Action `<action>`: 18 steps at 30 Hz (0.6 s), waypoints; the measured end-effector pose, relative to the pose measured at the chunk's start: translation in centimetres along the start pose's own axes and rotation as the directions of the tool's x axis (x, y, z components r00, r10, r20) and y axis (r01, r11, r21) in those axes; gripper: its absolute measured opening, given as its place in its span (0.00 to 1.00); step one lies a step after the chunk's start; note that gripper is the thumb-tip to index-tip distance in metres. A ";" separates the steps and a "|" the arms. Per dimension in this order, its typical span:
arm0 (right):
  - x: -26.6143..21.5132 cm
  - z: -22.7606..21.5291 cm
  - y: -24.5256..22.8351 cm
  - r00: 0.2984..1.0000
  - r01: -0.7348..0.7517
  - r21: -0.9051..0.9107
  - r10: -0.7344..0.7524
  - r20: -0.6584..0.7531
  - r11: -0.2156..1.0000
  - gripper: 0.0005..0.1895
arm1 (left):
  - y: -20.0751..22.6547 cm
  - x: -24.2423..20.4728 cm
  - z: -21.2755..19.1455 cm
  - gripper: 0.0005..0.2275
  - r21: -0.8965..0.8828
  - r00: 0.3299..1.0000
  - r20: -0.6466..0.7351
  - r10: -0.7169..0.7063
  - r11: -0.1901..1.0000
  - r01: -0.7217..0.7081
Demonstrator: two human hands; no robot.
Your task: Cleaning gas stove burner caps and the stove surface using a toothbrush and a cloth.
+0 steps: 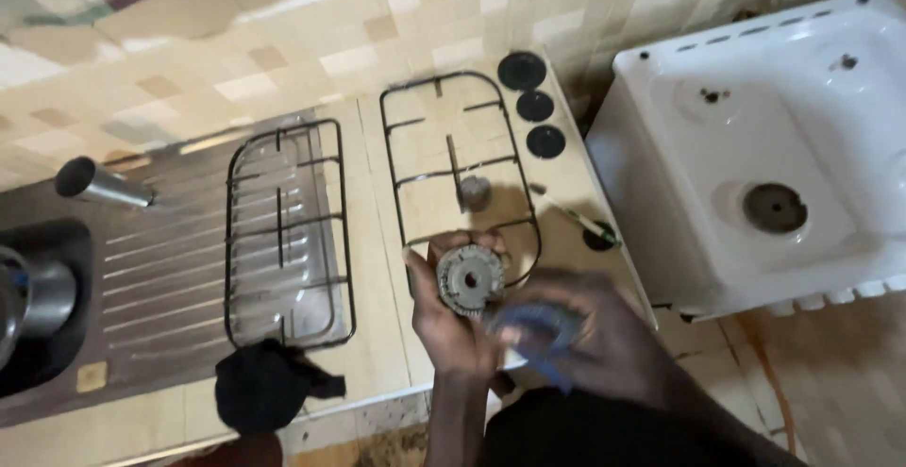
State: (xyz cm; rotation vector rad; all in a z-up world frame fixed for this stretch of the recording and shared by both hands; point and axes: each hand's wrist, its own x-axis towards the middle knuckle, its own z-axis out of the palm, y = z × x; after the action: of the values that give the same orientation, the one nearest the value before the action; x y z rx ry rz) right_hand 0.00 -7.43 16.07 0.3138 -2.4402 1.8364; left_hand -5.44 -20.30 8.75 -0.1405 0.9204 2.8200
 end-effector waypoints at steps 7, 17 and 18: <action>2.3 2.7 0.7 0.906 0.130 -0.202 -0.199 -0.373 0.971 0.14 | -1.9 0.0 0.3 0.24 0.007 0.957 0.242 0.160 0.986 -0.167; 2.9 0.1 2.5 0.752 -0.356 0.287 0.455 -0.477 0.889 0.12 | -0.4 -0.1 0.7 0.31 0.331 0.890 0.251 0.381 0.830 -0.449; 3.0 -1.2 2.3 0.739 -0.416 0.159 0.435 -0.514 0.895 0.14 | -0.1 -0.5 0.8 0.35 0.422 0.856 0.304 0.418 0.747 -0.514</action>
State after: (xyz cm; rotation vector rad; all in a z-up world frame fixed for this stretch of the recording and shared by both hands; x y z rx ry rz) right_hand -3.52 -6.00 14.80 -0.7390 -2.1767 1.7777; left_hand -4.93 -19.83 9.43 0.4943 1.7997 2.8113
